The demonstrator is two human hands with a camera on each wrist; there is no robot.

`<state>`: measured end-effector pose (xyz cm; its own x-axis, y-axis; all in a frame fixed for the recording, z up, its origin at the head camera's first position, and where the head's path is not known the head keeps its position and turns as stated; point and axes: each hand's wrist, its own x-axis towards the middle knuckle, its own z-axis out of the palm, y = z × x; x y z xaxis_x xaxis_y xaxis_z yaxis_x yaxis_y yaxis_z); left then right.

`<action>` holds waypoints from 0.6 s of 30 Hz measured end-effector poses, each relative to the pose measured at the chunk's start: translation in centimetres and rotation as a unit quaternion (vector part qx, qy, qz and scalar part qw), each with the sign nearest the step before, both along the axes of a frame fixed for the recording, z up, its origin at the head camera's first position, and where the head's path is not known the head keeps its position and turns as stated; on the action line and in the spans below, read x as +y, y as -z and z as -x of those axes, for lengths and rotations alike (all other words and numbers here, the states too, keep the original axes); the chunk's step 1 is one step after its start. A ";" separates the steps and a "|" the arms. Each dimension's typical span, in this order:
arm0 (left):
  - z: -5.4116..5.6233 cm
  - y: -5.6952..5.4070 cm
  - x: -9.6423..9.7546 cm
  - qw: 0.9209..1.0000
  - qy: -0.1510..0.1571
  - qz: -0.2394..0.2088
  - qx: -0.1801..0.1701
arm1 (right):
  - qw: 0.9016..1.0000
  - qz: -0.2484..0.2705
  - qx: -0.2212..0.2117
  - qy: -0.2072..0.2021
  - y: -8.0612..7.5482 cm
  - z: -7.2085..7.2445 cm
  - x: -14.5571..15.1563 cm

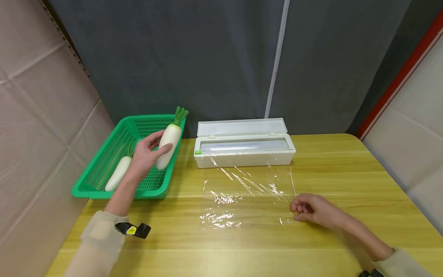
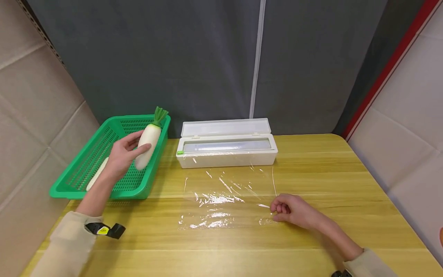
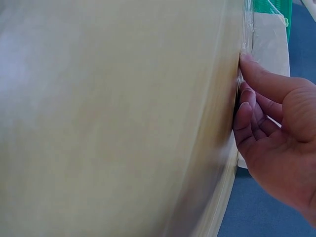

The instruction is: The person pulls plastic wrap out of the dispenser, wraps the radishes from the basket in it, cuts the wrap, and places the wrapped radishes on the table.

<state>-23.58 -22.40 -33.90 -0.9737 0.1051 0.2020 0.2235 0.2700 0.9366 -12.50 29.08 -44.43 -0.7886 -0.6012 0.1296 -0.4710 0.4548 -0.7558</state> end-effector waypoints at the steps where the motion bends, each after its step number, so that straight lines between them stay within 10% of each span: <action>1: 0.0 -0.1 0.3 1.000 0.003 -0.001 0.004 | 1.000 0.000 -0.002 0.001 0.0 0.0 0.0; 18: -1.4 -1.4 4.3 0.998 0.054 -0.003 0.033 | 1.000 -0.014 -0.001 0.003 -0.2 -0.1 0.0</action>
